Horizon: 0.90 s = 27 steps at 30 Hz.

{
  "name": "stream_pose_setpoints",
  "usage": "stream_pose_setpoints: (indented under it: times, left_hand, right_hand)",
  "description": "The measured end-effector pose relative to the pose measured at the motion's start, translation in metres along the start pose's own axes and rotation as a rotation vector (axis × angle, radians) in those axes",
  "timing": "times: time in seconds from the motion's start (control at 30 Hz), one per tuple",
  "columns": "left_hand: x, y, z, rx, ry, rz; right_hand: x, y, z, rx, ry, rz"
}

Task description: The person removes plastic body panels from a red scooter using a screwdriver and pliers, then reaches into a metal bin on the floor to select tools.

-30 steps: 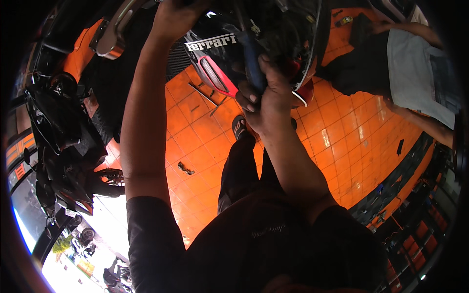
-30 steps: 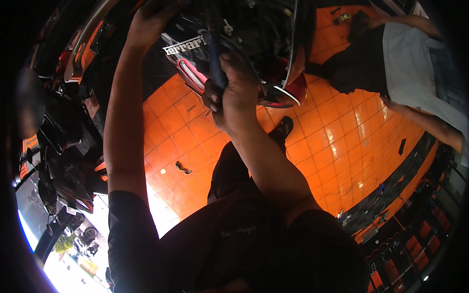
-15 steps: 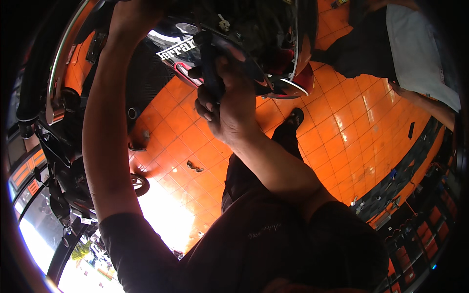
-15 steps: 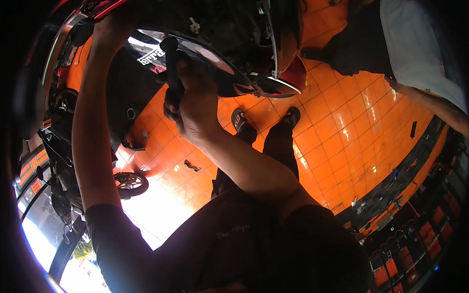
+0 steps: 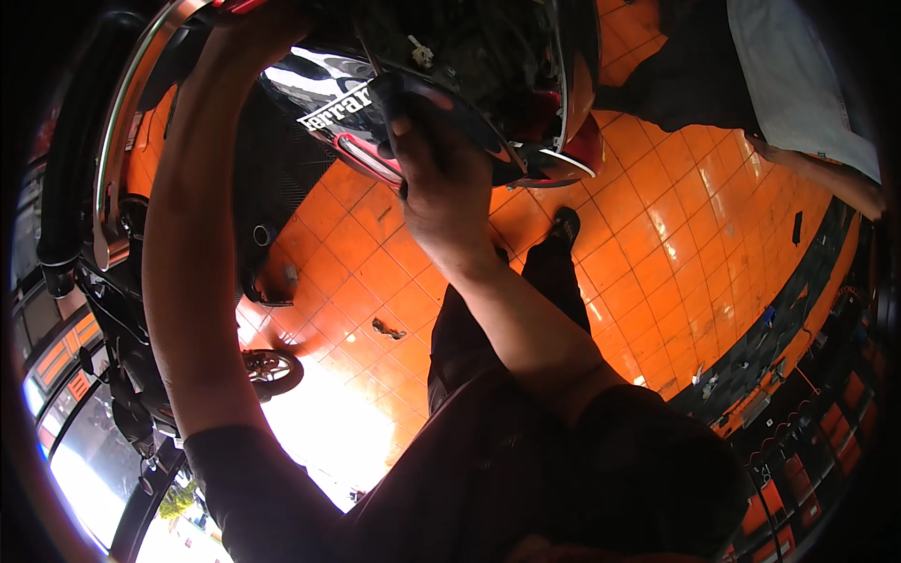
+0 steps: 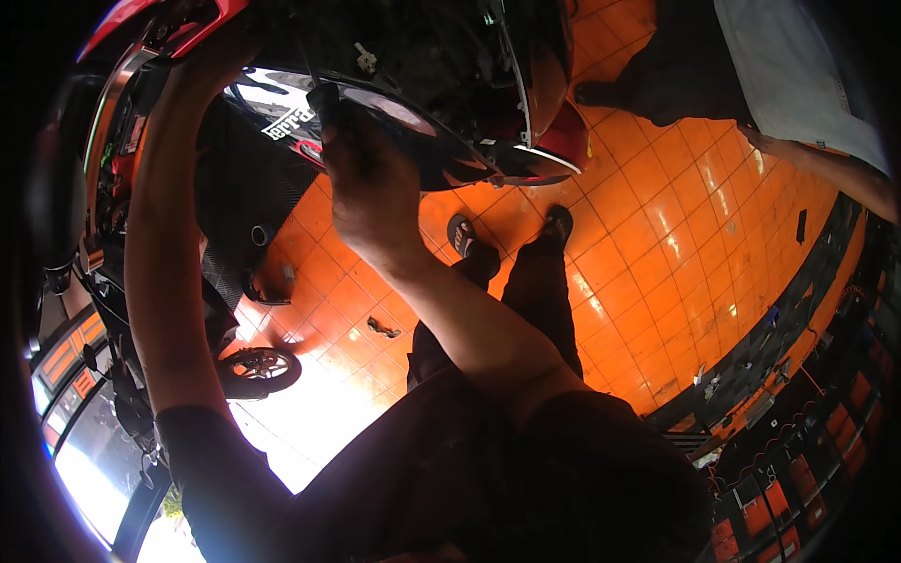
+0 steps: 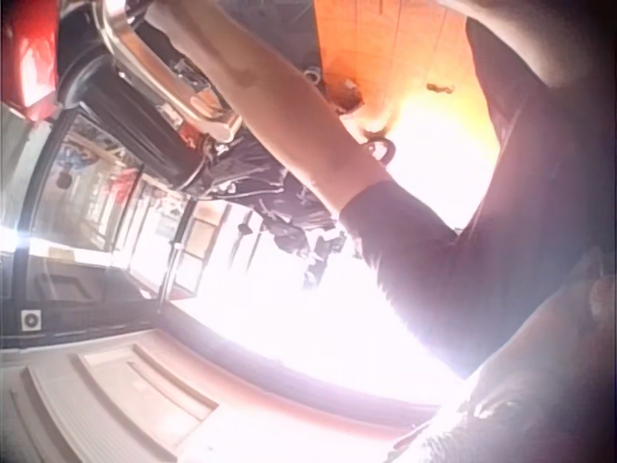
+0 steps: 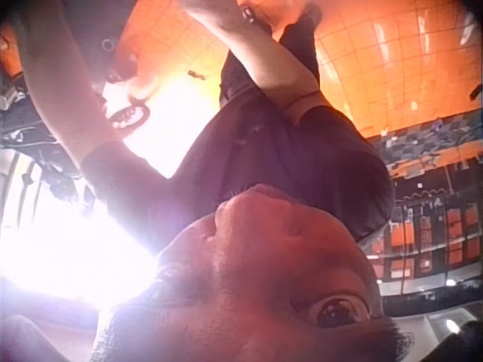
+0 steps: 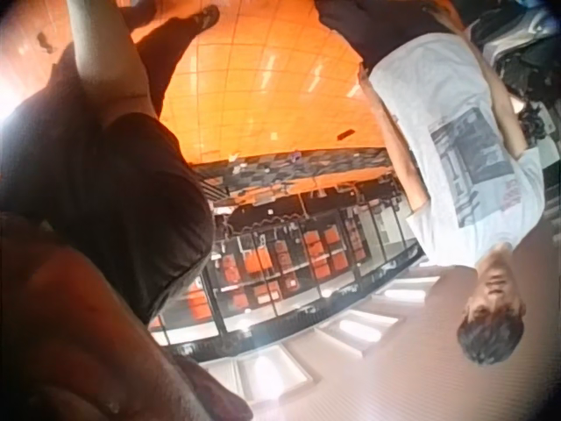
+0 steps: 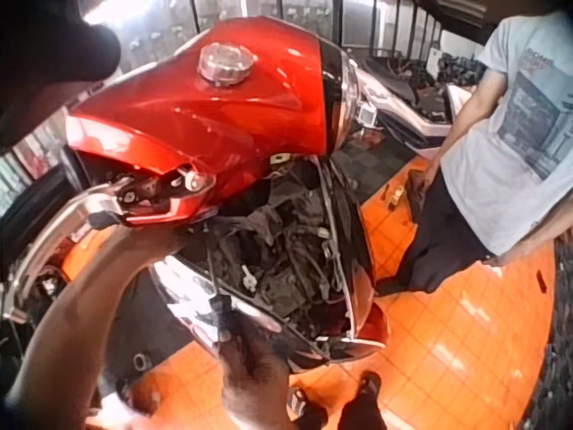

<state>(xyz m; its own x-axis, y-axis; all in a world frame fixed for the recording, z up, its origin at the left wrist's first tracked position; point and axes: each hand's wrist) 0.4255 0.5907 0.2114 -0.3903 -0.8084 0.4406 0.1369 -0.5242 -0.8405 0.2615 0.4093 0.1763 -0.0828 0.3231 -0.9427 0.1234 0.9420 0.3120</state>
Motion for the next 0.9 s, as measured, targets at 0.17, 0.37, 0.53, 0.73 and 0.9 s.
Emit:
stream_pose_setpoints:
  times: [0.17,0.37,0.53,0.73,0.9]
  left_hand:
    - [-0.001,0.003,0.007,-0.026,-0.046,-0.166]
    - [-0.02,0.002,-0.003,-0.079,0.089,-0.125]
    - [-0.01,0.014,-0.023,-0.094,-0.101,-0.024]
    - [-0.003,0.025,-0.04,0.45,-0.528,0.07]
    - [0.0,0.028,-0.039,0.585,-0.599,0.058]
  right_hand:
    - [0.019,-0.013,0.011,0.076,-0.692,-0.524]
    - [-0.028,-0.037,0.036,0.02,-0.689,-0.828]
    - [-0.032,-0.066,0.054,-0.218,0.561,0.457]
    - [-0.034,-0.065,0.056,-0.157,0.751,0.594]
    - [-0.058,-0.047,0.05,-0.137,0.425,0.163]
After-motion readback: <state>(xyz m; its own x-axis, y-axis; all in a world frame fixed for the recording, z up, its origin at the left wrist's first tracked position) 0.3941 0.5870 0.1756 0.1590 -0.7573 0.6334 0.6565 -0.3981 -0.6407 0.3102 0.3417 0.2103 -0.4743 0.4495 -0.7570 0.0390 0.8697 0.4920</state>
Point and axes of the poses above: each hand's wrist, its own z-axis towards the middle knuckle, its own y-axis out of the palm, x = y × z, and after that the axes turned 1 degree about -y, right-handed
